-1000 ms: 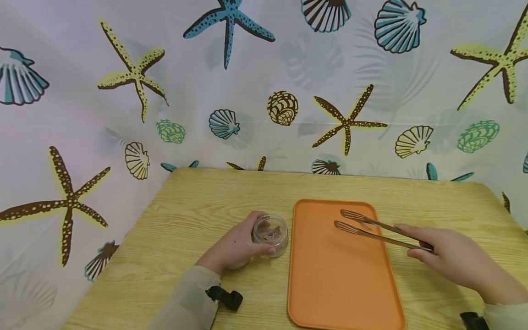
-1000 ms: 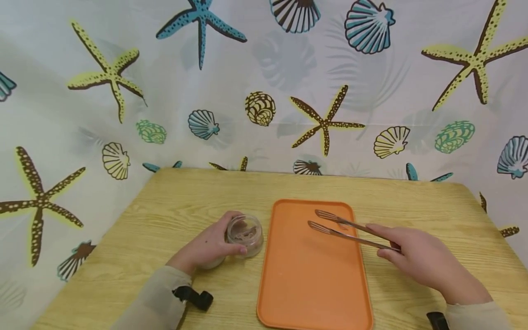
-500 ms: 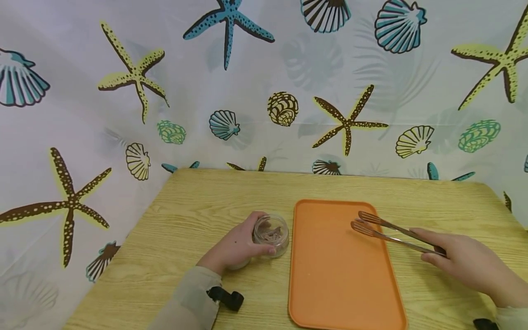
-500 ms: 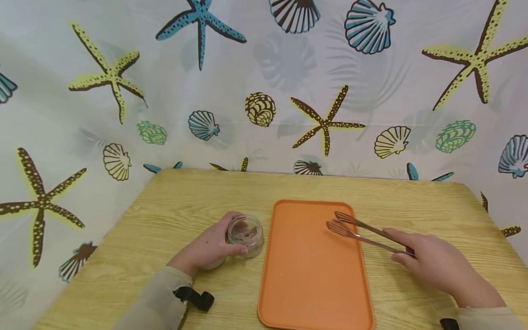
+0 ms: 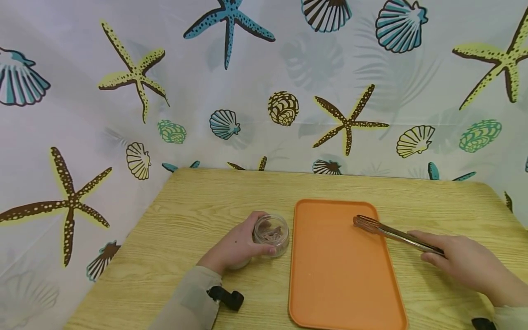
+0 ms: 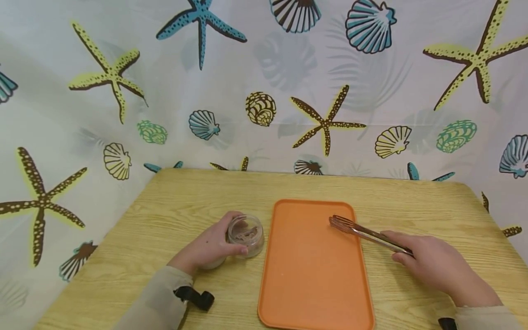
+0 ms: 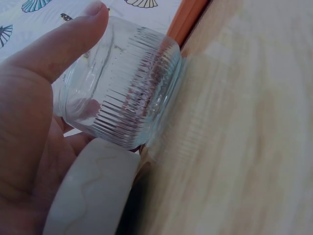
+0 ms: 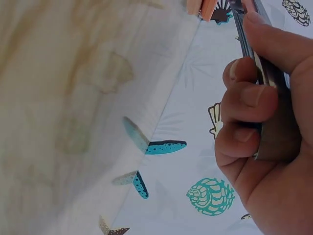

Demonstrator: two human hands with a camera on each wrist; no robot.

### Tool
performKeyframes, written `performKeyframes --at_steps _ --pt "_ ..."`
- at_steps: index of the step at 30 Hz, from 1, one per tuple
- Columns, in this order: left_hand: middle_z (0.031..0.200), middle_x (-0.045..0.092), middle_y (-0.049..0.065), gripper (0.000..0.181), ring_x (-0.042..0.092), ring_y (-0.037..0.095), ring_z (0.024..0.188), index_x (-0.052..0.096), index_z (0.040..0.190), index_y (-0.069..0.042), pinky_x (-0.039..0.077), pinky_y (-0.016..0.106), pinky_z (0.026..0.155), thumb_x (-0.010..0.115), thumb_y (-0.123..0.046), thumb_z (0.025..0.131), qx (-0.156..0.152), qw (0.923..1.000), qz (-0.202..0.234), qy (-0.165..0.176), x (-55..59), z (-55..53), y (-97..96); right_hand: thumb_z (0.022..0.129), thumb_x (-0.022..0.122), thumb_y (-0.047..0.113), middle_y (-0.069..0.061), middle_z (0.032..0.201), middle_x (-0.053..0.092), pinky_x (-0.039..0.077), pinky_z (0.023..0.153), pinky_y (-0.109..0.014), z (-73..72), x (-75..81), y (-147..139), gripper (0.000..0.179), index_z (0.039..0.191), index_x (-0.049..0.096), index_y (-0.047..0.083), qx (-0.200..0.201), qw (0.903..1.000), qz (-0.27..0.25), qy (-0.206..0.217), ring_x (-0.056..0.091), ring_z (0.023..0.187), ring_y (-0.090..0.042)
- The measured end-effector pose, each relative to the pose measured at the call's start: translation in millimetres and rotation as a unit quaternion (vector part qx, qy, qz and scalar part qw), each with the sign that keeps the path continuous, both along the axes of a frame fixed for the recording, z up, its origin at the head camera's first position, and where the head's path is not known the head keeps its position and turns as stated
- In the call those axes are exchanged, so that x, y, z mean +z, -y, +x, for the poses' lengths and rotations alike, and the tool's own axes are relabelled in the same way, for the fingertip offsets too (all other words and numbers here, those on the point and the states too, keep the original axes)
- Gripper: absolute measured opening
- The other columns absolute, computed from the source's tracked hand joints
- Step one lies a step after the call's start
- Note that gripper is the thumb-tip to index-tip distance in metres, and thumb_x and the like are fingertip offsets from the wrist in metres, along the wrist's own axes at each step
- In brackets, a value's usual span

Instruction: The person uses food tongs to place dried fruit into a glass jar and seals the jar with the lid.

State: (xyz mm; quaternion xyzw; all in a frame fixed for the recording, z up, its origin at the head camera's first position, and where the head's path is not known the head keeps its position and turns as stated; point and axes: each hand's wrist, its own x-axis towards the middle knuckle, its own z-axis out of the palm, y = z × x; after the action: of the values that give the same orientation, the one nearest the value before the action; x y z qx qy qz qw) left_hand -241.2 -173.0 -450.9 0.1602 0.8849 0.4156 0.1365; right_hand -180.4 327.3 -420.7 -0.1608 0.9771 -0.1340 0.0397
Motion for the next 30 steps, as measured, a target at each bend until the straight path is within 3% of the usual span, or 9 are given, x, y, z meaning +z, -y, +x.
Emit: performKeyframes --at_steps 5,15,30 --pt "0.144 0.051 0.002 0.097 0.052 0.020 0.127 0.035 0.151 -0.033 0.038 0.049 0.106 0.084 -0.062 0.073 0.004 1.0000 0.000 0.003 0.6 0.2 0.3 0.094 0.073 0.029 0.000 0.099 0.072 0.037 0.058 -0.034 0.2 0.1 1.8 0.052 0.144 0.059 0.020 0.010 0.9999 0.004 -0.013 0.044 0.061 -0.009" --pt "0.145 0.051 0.003 0.097 0.051 0.021 0.129 0.036 0.152 -0.030 0.038 0.050 0.107 0.085 -0.058 0.074 0.005 1.0000 0.003 0.002 0.5 0.4 -0.3 0.093 0.074 0.030 0.001 0.107 0.073 0.040 0.060 -0.034 2.9 1.5 12.6 0.049 0.141 0.063 0.025 0.025 0.9988 -0.001 -0.043 0.047 0.066 -0.008" --pt "0.146 0.049 0.003 0.099 0.051 0.021 0.129 0.035 0.154 -0.026 0.038 0.051 0.107 0.085 -0.058 0.075 0.005 1.0000 0.005 0.002 0.7 1.0 -1.1 0.096 0.071 0.032 0.003 0.117 0.072 0.038 0.059 -0.028 1.2 19.1 43.2 0.047 0.142 0.062 0.030 0.072 0.9948 -0.040 -0.059 0.047 0.067 0.002"
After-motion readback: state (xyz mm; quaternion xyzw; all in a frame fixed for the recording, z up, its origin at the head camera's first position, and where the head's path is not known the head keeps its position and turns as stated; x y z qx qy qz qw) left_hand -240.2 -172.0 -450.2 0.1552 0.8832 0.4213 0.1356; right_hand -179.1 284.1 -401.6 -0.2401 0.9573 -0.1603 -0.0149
